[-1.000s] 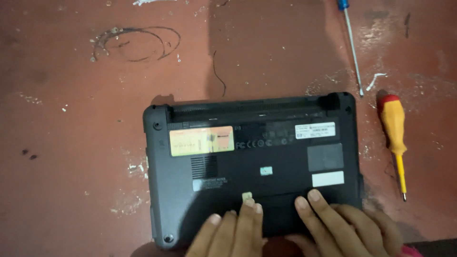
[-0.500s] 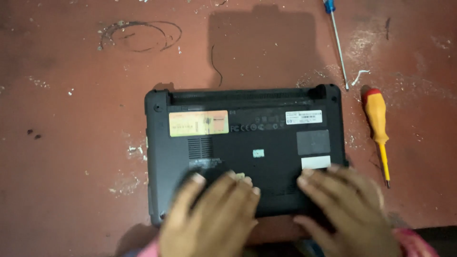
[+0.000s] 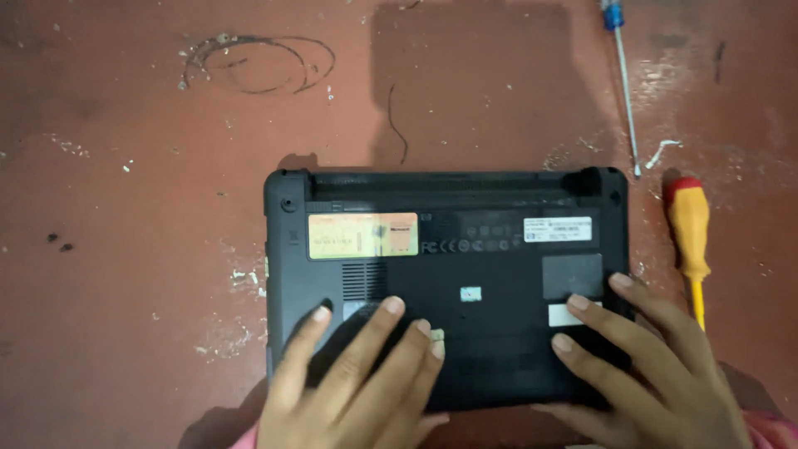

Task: Reinstalling a keyboard into a laptop, securing it with screws using a screwdriver, and installing internal components like RAM and the battery.

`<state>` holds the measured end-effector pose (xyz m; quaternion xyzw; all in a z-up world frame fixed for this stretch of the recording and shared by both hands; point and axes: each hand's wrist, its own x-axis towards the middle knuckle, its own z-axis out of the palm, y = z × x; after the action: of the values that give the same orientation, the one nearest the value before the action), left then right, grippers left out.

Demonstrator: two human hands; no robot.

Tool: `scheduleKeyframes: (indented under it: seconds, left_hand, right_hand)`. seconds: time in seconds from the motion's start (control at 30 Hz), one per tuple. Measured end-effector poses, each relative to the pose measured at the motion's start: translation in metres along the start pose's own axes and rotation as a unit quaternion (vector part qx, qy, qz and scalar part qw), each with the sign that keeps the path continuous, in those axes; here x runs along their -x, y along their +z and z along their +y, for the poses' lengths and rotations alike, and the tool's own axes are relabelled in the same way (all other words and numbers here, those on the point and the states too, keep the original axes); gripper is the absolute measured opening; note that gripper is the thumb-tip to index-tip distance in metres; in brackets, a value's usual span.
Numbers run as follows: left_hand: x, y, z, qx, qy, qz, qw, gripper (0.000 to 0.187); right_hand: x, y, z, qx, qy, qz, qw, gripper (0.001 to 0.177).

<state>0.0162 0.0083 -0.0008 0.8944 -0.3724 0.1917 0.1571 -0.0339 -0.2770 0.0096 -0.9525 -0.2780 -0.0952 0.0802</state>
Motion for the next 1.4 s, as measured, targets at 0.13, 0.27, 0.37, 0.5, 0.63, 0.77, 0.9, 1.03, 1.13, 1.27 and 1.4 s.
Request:
scheduleKeyframes:
  seconds: [0.13,0.27,0.37,0.5,0.63,0.77,0.9,1.03,1.13,1.27,1.4]
  left_hand:
    - [-0.015,-0.011,0.008,0.015,-0.035,-0.032,0.999,0.036]
    - [-0.020,-0.018,0.013,-0.031,-0.005,-0.042,0.999,0.014]
    - [-0.012,-0.006,0.015,-0.014,0.008,0.013,1.000,0.013]
    - [0.004,0.007,0.027,0.076,0.001,0.072,0.995,0.021]
    - [0.004,0.015,0.036,0.042,0.020,0.103,0.994,0.018]
    - [0.003,0.018,0.055,-0.033,0.000,0.116,0.993,0.015]
    - [-0.005,0.024,0.074,-0.003,-0.027,0.117,0.993,0.024]
    - [0.004,0.033,0.081,0.039,-0.026,0.100,0.994,0.029]
    - [0.017,0.044,0.084,-0.006,-0.007,0.074,0.997,0.038]
    - [0.018,0.047,0.090,-0.020,-0.038,0.059,0.997,0.035]
    - [0.011,0.044,0.088,-0.020,-0.067,0.070,0.995,0.037]
  right_hand:
    - [-0.001,-0.001,-0.003,0.061,-0.103,-0.029,0.992,0.066]
    - [-0.005,-0.001,-0.030,0.150,-0.036,-0.027,0.988,0.043]
    - [-0.009,0.000,-0.038,0.158,-0.033,-0.005,0.987,0.041]
    - [-0.001,0.008,-0.053,0.124,0.092,0.023,0.988,0.027]
    - [-0.003,0.007,-0.058,0.103,0.090,0.054,0.989,0.032]
    - [-0.001,-0.002,-0.048,0.089,0.074,-0.010,0.993,0.031]
    - [0.003,-0.009,-0.005,-0.015,0.125,-0.117,0.985,0.033]
    - [0.016,-0.028,0.032,-0.003,0.264,0.079,0.961,0.026]
    - [0.025,-0.020,0.064,0.001,0.449,-0.021,0.893,0.075]
    - [0.023,-0.031,0.079,-0.044,0.472,-0.163,0.865,0.049]
    - [0.120,0.016,0.178,-0.312,0.532,-0.042,0.786,0.034]
